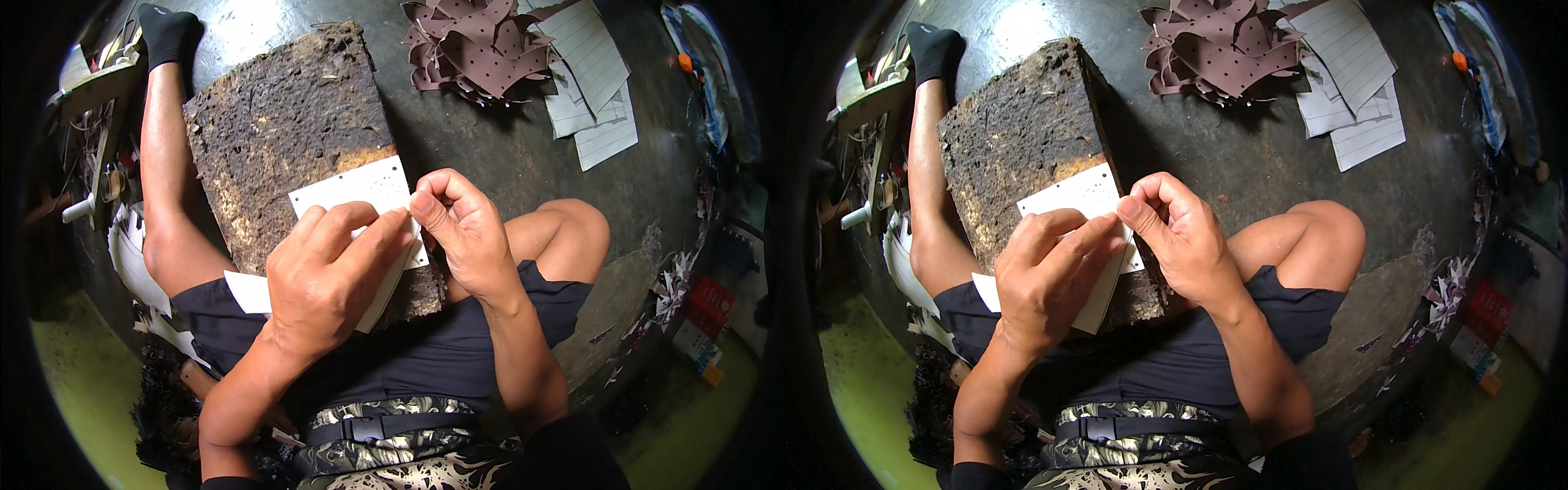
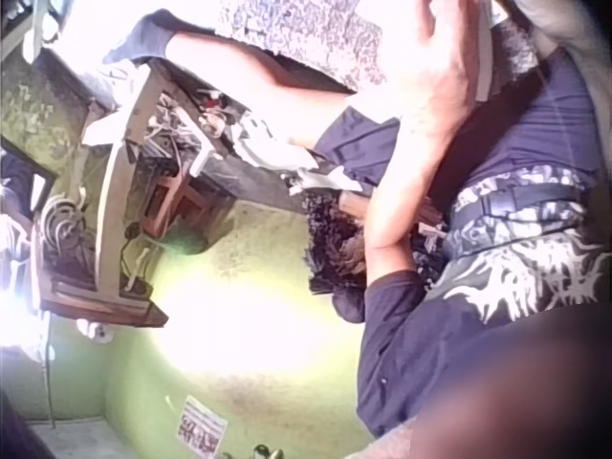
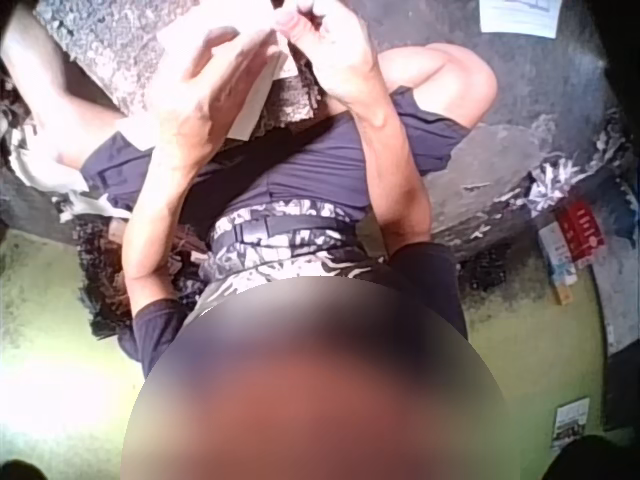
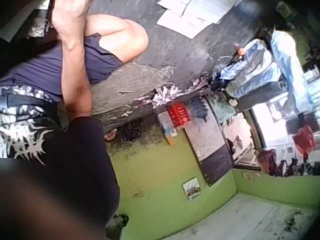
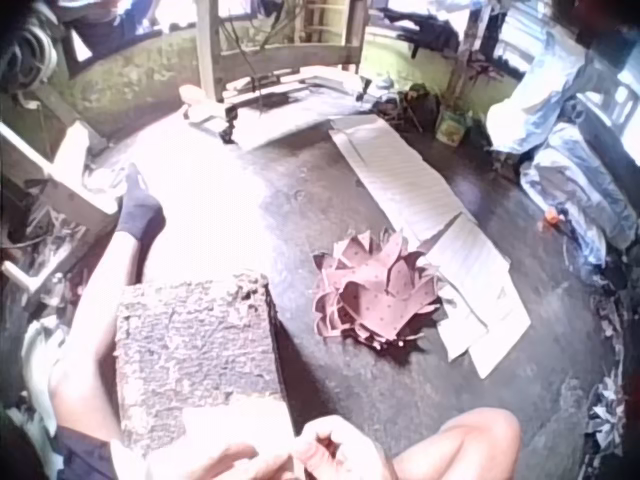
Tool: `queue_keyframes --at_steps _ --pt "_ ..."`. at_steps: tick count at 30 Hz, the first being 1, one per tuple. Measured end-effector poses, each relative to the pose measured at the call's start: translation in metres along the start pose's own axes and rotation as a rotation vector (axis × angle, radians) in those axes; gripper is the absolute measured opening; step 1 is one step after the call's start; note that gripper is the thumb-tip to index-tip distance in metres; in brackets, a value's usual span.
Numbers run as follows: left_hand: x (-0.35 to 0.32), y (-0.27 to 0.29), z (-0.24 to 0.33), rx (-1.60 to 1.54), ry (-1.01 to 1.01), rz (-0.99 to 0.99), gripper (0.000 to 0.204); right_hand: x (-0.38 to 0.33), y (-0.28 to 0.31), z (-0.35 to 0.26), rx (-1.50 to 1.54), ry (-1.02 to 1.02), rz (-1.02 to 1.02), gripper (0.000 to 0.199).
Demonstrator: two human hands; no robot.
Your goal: The person sits on the floor and repeatedly peels a thin white paper layer from a small square sheet. The peeled layers are placed on a nearby pile. The person continues this peeling process throughout the clip.
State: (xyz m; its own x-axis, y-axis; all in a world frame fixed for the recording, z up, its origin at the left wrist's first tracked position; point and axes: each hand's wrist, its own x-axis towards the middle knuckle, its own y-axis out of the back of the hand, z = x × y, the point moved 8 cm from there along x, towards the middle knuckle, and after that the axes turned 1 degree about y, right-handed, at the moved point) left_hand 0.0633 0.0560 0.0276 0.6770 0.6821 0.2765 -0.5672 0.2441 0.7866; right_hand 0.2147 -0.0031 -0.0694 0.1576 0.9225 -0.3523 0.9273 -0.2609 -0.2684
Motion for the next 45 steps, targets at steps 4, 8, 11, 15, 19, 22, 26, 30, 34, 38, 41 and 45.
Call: queue_keyframes --at_steps 4,8,11,15,19,22,26,30,34,38,41,45 --pt "-0.002 0.002 -0.003 0.019 -0.037 0.041 0.032 0.003 -0.001 0.012 0.111 -0.053 0.005 0.031" --pt "-0.003 0.0 -0.003 0.033 -0.033 0.052 0.031 0.002 -0.002 0.02 0.287 -0.097 -0.021 0.03" --pt "-0.001 -0.002 -0.002 0.043 -0.029 0.054 0.031 0.002 -0.002 0.021 0.346 -0.129 -0.035 0.029" --pt "0.002 -0.002 -0.001 0.045 -0.035 0.052 0.031 0.002 0.007 0.013 0.232 -0.1 0.038 0.029" --pt "0.002 -0.002 -0.002 0.041 -0.018 0.029 0.03 0.002 -0.001 0.002 -0.018 0.031 0.013 0.029" --pt "0.002 -0.002 -0.002 0.025 -0.016 0.053 0.029 0.006 -0.005 0.013 0.248 -0.07 -0.01 0.027" --pt "0.001 -0.002 -0.002 0.019 -0.014 0.062 0.028 0.006 -0.005 0.021 0.444 -0.129 -0.051 0.026" --pt "0.0 -0.002 -0.002 0.019 -0.017 0.059 0.029 0.006 -0.002 0.025 0.43 -0.124 -0.052 0.027" --pt "0.001 -0.002 -0.003 0.009 -0.009 0.053 0.029 0.007 0.002 0.029 0.403 -0.134 -0.033 0.029" --pt "0.001 -0.002 -0.002 0.019 -0.013 0.05 0.029 0.007 0.007 0.029 0.317 -0.205 -0.004 0.027" --pt "0.001 -0.002 -0.002 0.018 -0.013 0.048 0.029 0.004 0.011 0.016 0.345 -0.153 0.045 0.028" --pt "0.001 -0.002 -0.002 0.015 -0.01 0.046 0.029 0.006 0.008 0.008 0.27 -0.115 -0.016 0.027"
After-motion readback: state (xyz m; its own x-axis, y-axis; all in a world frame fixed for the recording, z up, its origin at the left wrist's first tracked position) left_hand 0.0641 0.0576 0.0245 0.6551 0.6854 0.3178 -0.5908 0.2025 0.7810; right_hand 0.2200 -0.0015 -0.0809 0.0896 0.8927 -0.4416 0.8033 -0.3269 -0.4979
